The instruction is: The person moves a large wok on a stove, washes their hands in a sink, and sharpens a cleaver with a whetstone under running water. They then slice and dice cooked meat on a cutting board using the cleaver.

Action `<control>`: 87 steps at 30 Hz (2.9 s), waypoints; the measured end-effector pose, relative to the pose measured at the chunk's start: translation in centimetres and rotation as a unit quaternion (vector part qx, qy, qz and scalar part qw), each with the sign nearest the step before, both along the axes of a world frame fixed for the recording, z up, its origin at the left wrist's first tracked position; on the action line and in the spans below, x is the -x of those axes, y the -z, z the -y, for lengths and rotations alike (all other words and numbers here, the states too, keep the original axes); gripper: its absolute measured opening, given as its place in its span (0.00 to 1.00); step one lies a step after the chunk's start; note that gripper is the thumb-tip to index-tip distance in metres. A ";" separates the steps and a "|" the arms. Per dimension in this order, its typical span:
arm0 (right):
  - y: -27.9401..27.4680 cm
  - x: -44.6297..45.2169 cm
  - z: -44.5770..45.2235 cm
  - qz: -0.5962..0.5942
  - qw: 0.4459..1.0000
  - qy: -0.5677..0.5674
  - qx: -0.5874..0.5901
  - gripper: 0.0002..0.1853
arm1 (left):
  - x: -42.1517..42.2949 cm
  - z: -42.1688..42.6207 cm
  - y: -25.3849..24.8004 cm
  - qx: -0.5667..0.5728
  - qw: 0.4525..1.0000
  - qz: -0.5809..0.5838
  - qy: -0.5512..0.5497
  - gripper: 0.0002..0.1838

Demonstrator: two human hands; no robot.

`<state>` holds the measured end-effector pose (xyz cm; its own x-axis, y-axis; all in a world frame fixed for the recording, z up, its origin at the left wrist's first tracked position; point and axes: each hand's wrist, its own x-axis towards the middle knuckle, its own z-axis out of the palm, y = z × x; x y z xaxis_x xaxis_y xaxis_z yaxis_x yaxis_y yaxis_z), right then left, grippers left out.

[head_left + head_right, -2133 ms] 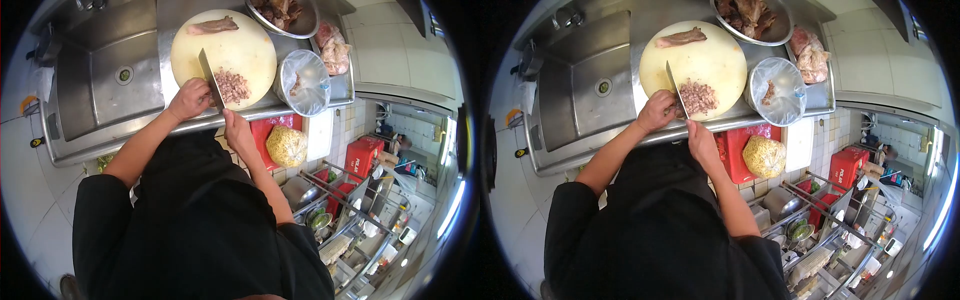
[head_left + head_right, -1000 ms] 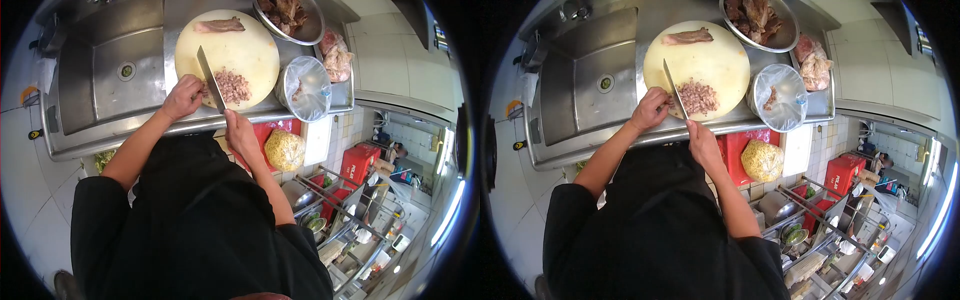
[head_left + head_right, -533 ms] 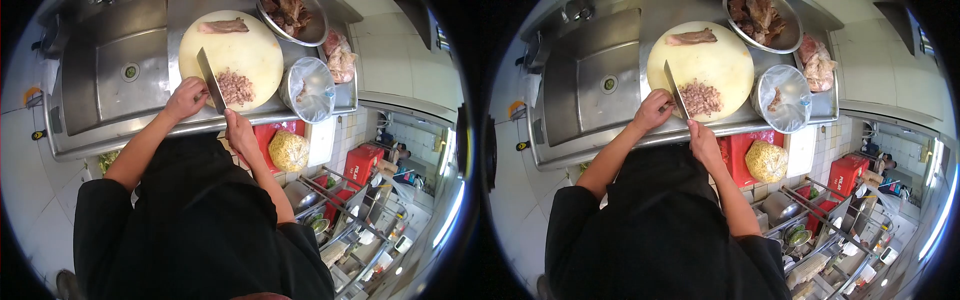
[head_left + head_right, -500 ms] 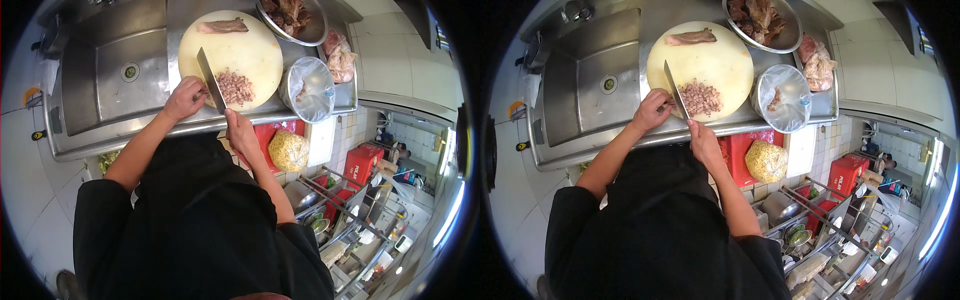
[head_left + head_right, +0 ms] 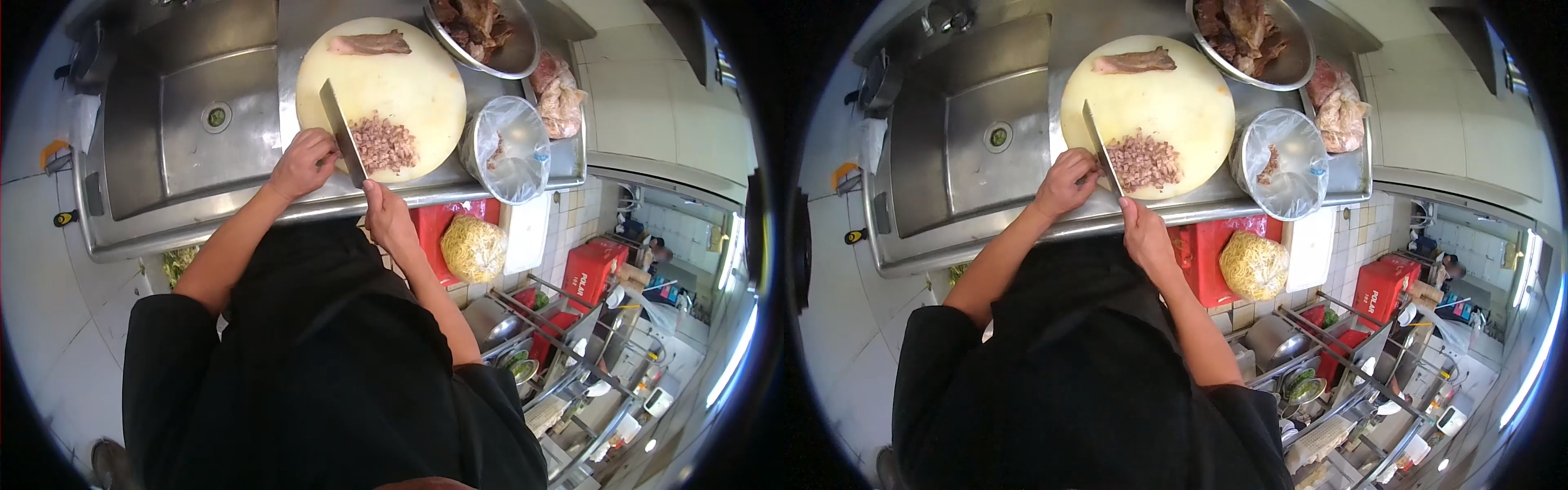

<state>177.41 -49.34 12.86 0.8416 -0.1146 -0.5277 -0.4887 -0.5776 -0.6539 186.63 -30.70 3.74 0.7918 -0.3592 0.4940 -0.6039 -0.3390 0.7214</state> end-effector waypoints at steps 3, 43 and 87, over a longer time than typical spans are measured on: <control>-1.4 0.0 0.5 -0.054 0.998 0.004 -0.011 0.26 | 0.0 -0.4 0.1 -0.002 1.000 0.009 -0.007 0.08; -1.5 2.7 11.0 -0.104 0.889 0.264 -0.361 0.38 | 0.1 3.8 -1.8 -0.223 0.972 -0.053 -0.049 0.53; -0.4 8.2 27.5 0.142 0.825 0.394 -0.379 0.11 | -5.3 36.5 -3.9 0.037 0.990 -0.108 0.086 0.20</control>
<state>169.25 -76.85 13.30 0.7657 -0.4130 -0.4930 -0.2816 0.4738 -0.8344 191.90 -67.17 7.62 0.8121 -0.4674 0.3494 -0.4765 -0.1854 0.8594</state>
